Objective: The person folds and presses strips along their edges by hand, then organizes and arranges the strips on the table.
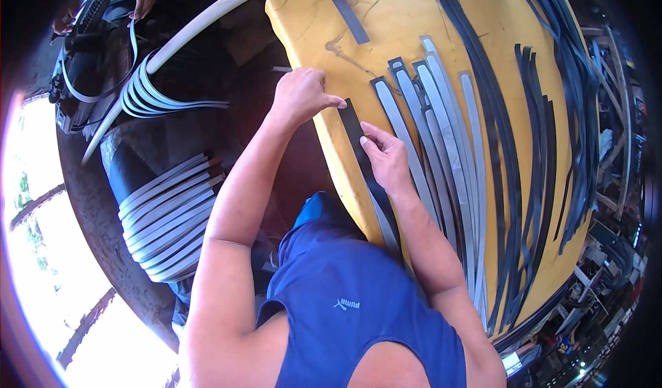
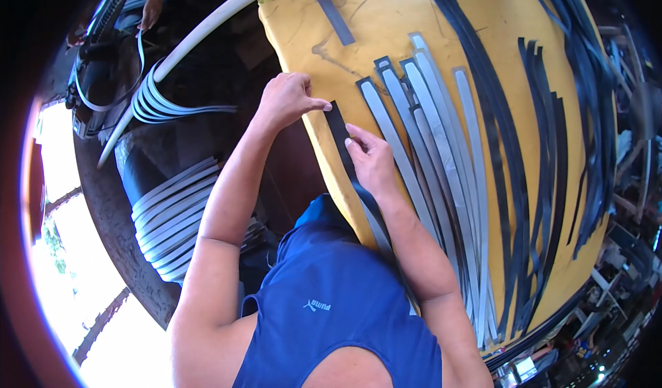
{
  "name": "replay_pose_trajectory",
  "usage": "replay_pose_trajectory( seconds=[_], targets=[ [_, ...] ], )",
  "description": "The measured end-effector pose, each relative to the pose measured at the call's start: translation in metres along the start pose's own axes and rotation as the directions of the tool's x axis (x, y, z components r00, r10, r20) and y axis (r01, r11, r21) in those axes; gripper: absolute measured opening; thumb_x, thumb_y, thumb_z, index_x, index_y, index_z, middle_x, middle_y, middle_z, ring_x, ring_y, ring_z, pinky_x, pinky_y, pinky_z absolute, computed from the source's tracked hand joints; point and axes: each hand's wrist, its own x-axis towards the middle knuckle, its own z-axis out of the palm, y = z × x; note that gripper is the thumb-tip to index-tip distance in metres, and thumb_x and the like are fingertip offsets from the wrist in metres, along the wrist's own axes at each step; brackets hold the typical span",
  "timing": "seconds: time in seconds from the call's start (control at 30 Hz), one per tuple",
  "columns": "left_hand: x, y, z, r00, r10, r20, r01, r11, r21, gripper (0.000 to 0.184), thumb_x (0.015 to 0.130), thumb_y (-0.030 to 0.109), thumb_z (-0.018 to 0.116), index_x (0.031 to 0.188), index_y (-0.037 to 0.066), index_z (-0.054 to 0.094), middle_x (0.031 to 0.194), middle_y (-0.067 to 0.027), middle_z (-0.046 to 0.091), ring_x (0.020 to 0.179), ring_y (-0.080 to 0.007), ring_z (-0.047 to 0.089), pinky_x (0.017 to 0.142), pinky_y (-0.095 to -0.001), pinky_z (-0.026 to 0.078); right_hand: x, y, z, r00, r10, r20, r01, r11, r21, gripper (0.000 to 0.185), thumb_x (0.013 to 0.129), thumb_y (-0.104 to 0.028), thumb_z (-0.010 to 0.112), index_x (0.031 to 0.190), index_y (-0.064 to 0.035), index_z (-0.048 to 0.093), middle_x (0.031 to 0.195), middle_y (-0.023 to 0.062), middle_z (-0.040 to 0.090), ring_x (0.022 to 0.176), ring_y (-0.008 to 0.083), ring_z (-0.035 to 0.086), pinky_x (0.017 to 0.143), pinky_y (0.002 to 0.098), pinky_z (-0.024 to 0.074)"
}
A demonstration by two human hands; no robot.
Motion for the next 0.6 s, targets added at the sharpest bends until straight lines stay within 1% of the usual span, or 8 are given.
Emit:
replay_pose_trajectory(
  seconds=[0.1,0.13,0.27,0.37,0.47,0.6],
  targets=[
    [-0.0004,0.0011,-0.0008,1.0,-0.009,0.01,0.009,1.0,0.006,0.054,0.062,0.051,0.087,0.07,0.0,0.069,0.067,-0.0185,0.067,0.069,-0.0364,0.068,0.065,-0.0453,0.053,0.0024,0.003,0.0009,1.0,-0.004,0.004,0.003,1.0,0.022,0.033,0.092,-0.006,0.066,0.124,0.0042,0.068,0.085,0.0037,0.07,0.074,0.0072,0.061,0.068,0.0229,0.0491],
    [-0.0009,0.0024,-0.0022,1.0,-0.013,0.015,0.013,1.0,0.008,0.055,0.062,0.051,0.087,0.07,0.0,0.069,0.067,-0.0185,0.067,0.069,-0.0364,0.068,0.066,-0.0452,0.054,0.0014,-0.0009,0.0021,1.0,-0.002,-0.003,0.002,0.999,0.049,0.03,0.092,-0.005,0.065,0.12,0.0046,0.068,0.081,0.0027,0.068,0.071,0.0062,0.059,0.065,0.0226,0.0472],
    [0.0007,-0.0019,0.0028,0.999,-0.025,0.027,0.024,1.0,0.013,0.054,0.061,0.052,0.087,0.068,0.003,0.065,0.068,-0.0158,0.067,0.073,-0.0347,0.069,0.066,-0.0441,0.052,0.0044,-0.001,0.0,1.0,-0.003,0.003,0.003,1.0,0.0,0.025,0.091,-0.004,0.065,0.115,0.0042,0.068,0.079,0.0019,0.067,0.067,0.0049,0.056,0.06,0.0224,0.0436],
    [0.0001,-0.0038,0.0051,1.0,-0.014,0.012,0.014,1.0,0.009,0.055,0.062,0.053,0.087,0.067,0.003,0.064,0.068,-0.0161,0.067,0.073,-0.0351,0.069,0.066,-0.0445,0.052,0.0045,-0.0039,0.0018,1.0,-0.008,-0.017,0.007,1.0,-0.019,0.025,0.091,-0.005,0.065,0.114,0.0041,0.068,0.077,0.0009,0.066,0.065,0.0045,0.054,0.058,0.0229,0.0422],
    [-0.0039,0.0003,0.0015,1.0,-0.002,0.006,0.002,1.0,0.025,0.057,0.062,0.053,0.088,0.074,0.001,0.069,0.072,-0.0179,0.069,0.075,-0.035,0.07,0.07,-0.0443,0.055,0.0071,0.004,0.0024,0.999,-0.029,-0.034,0.027,0.998,-0.059,0.026,0.09,-0.006,0.066,0.113,0.0039,0.069,0.075,-0.0005,0.065,0.062,0.0044,0.052,0.056,0.0236,0.0414],
    [-0.0075,-0.0004,0.0048,1.0,0.012,-0.007,-0.012,1.0,0.027,0.059,0.063,0.055,0.087,0.079,0.001,0.068,0.08,-0.0184,0.07,0.082,-0.0351,0.07,0.073,-0.0442,0.055,0.0074,0.0045,0.0048,0.997,-0.03,-0.065,0.023,0.995,-0.101,0.026,0.089,-0.008,0.067,0.112,0.0038,0.07,0.073,-0.0004,0.064,0.061,0.0046,0.051,0.056,0.024,0.0413]
  ],
)
